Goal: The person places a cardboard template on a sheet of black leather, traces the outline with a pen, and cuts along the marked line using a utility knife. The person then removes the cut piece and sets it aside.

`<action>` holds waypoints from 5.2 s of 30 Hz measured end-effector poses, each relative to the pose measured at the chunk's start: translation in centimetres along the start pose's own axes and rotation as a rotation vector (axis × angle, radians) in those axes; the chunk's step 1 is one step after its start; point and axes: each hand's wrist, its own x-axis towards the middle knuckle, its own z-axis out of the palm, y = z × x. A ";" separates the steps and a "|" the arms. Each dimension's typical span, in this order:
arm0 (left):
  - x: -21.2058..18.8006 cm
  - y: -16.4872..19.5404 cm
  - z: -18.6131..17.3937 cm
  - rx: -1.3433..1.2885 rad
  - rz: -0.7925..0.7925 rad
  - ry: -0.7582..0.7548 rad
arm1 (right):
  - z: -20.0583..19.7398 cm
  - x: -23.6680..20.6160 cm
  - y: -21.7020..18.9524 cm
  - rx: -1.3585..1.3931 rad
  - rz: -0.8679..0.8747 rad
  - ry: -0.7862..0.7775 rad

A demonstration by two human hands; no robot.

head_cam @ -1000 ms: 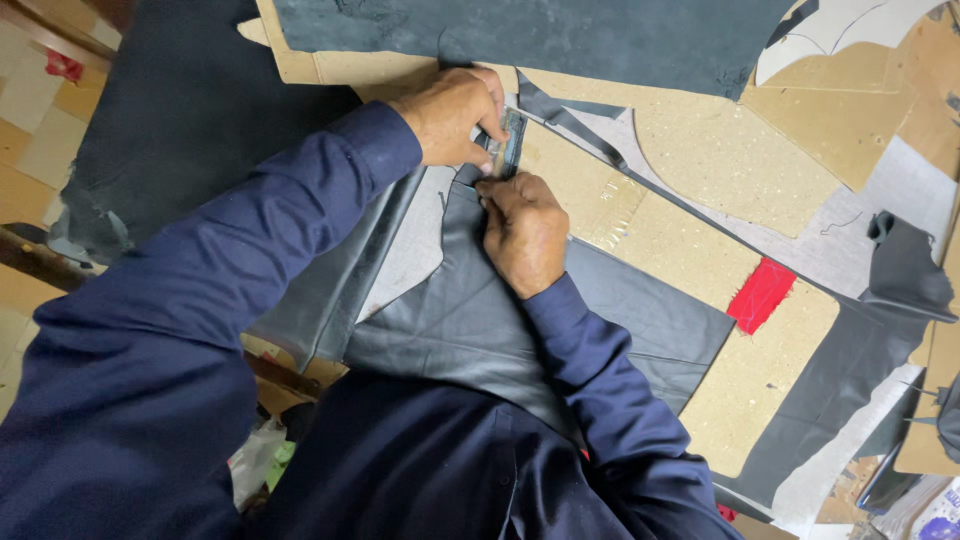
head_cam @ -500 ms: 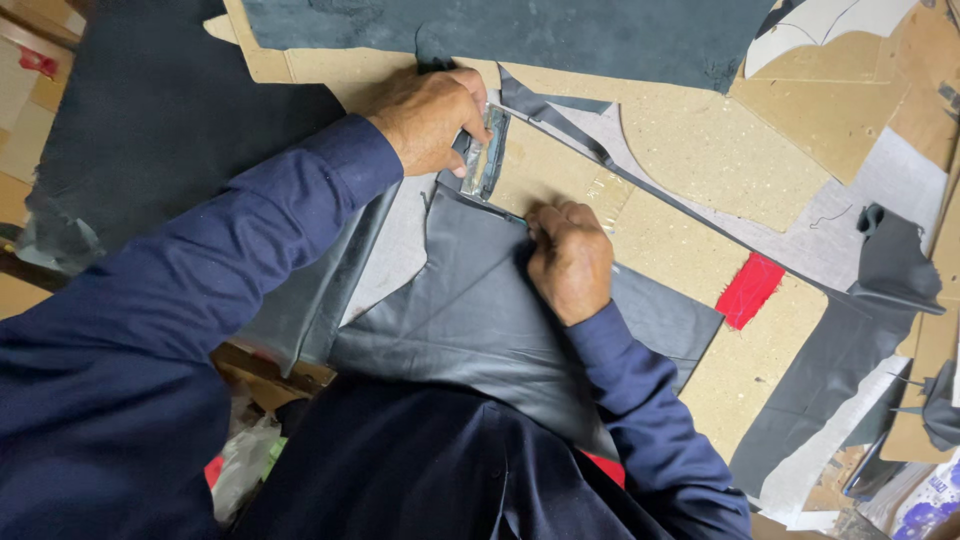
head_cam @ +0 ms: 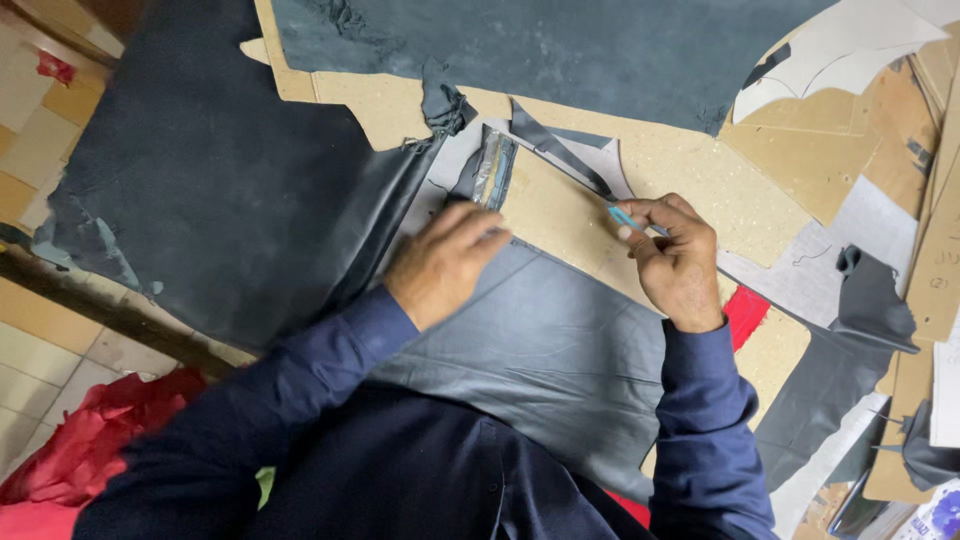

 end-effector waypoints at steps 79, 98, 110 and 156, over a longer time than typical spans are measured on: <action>2.7 -2.3 1.6 0.085 -0.326 0.435 | -8.0 -25.5 15.9 -0.705 0.652 0.637; 5.4 -1.4 2.4 0.131 -0.411 0.314 | -14.8 -27.7 20.1 -0.278 0.626 0.603; 5.6 -1.8 2.2 0.137 -0.521 0.328 | -17.3 -29.4 22.4 -0.056 0.601 0.553; 7.4 2.2 5.5 0.100 -0.079 0.357 | -21.4 -25.7 24.5 -0.617 0.012 0.374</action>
